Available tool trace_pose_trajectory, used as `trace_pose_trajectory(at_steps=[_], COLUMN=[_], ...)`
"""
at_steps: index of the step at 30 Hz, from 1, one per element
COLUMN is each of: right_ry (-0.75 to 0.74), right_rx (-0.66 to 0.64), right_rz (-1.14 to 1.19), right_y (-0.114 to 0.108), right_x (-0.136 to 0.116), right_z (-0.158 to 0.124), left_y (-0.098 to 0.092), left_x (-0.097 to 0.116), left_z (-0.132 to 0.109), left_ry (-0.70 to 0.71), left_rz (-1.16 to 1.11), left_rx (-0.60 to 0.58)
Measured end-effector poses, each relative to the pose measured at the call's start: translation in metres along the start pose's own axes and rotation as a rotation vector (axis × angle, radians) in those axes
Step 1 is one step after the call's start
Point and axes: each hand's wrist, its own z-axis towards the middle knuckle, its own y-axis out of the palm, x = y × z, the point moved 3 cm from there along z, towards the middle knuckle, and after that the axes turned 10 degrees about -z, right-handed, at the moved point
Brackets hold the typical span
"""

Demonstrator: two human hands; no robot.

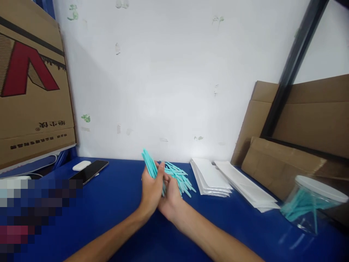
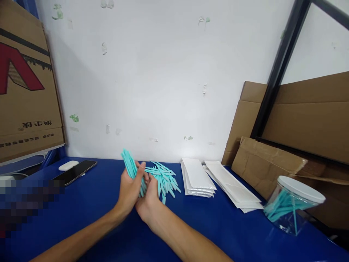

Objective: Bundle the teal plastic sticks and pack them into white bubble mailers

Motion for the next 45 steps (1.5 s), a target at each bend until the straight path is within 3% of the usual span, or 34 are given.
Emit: trace_pose_trajectory(at_steps=[5,11,14,16,18,27,33,40,45], right_ry=[-0.065,-0.095,-0.318,-0.469,-0.523,-0.466,-0.510,-0.562,-0.531], right_rx=[0.036,-0.010,-0.052,-0.043,-0.049,-0.074,-0.050,-0.012,-0.010], right_rz=[-0.097,-0.159,-0.309,-0.429,-0.498,-0.456,-0.468,-0.462,-0.444], right_y=[-0.011,-0.024,-0.032,-0.038,-0.044,-0.053,-0.051,-0.051,-0.049], right_x=[-0.010,-0.040,-0.068,-0.081,-0.088,-0.084,-0.086,-0.082,-0.079], right_z=[0.005,0.002,-0.006,-0.008,-0.006,0.004,0.004,0.005,0.005], left_y=[0.008,0.002,0.000,-0.001,-0.001,-0.001,0.000,-0.001,-0.005], left_x=[-0.014,-0.026,-0.024,-0.023,-0.022,-0.023,-0.018,-0.027,-0.035], left_z=[-0.005,0.014,0.012,0.011,0.011,0.014,0.013,0.015,0.018], left_ry=[-0.035,-0.465,-0.645,-0.661,-0.626,-0.488,-0.479,-0.517,-0.506], left_rz=[0.082,-0.214,-0.240,-0.218,-0.192,-0.004,0.023,-0.064,-0.036], left_rx=[-0.146,-0.452,-0.635,-0.697,-0.696,-0.639,-0.622,-0.551,-0.603])
